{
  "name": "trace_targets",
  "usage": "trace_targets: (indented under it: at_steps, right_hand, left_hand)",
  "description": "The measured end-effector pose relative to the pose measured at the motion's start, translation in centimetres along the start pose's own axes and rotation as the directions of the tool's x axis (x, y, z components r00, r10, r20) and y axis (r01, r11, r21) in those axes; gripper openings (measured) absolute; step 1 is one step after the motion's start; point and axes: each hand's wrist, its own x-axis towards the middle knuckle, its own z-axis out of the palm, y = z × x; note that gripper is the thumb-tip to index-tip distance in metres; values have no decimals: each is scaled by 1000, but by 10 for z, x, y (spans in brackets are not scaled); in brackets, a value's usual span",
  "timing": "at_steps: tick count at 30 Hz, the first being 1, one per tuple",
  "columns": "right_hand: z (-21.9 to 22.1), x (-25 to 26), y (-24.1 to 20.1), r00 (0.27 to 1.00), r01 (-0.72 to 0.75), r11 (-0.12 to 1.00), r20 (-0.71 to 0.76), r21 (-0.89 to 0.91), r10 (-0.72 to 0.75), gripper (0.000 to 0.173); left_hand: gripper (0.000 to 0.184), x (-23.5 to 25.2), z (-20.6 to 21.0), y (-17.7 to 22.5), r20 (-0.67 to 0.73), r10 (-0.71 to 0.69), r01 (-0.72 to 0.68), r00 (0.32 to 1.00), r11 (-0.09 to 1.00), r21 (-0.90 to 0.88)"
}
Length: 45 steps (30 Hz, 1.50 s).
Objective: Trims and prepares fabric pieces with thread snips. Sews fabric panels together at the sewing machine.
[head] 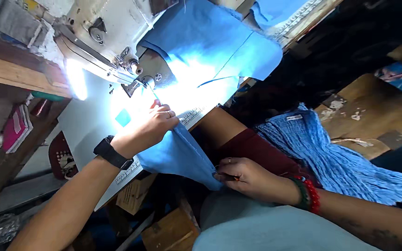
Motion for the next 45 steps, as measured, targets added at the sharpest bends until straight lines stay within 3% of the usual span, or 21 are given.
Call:
trace_targets:
  at_steps: [6, 9, 12, 14, 16, 21, 23, 25, 27, 30, 35, 45]
  right_hand:
    - [0, 4, 19, 995, -78, 973, 77, 219, 62, 34]
    - [-2, 4, 20, 985, -156, 961, 109, 230, 133, 36]
    - [-3, 4, 22, 980, -186, 950, 110, 251, 163, 36]
    - [-8, 4, 21, 980, -184, 948, 122, 258, 157, 36]
    - [-11, 3, 19, 984, -164, 954, 105, 251, 142, 35]
    - [-13, 0, 1, 995, -95, 972, 15, 214, 94, 32]
    - [-12, 1, -2, 995, -104, 971, 32, 214, 99, 32]
    - [-9, 2, 0, 992, -125, 971, 57, 203, 115, 33]
    - [-7, 2, 0, 993, -115, 977, 51, 177, 108, 33]
    - [-7, 1, -6, 996, -84, 990, 36, 116, 80, 28]
    - [-4, 1, -8, 999, -33, 999, -6, 27, 33, 25]
    - [-3, 0, -5, 997, -67, 998, 30, 7, 67, 26]
  left_hand:
    - [14, 23, -1, -2, -17, 31, -32, 999, 999, -31]
    - [8, 21, 10, 3, -72, -180, 172, 981, 979, -113]
    - [23, 10, 31, 23, -244, -522, 465, 817, 848, -255]
    - [25, 0, 59, 32, -366, -623, 533, 692, 782, -323]
    - [35, -14, 83, 35, -402, -633, 546, 661, 774, -321]
    - [52, -32, 95, 31, -384, -615, 546, 689, 789, -282]
    - [49, -32, 91, 30, -375, -621, 537, 689, 784, -312]
    - [36, -28, 87, 27, -450, -618, 522, 644, 786, -332]
    - [25, -23, 80, 19, -526, -588, 551, 614, 797, -247]
    - [24, -20, 63, -1, -474, -519, 523, 712, 841, -134]
    - [21, -20, 50, -25, -426, -263, 319, 866, 946, 64]
    - [24, -19, 36, -36, -259, -135, 193, 956, 957, 216]
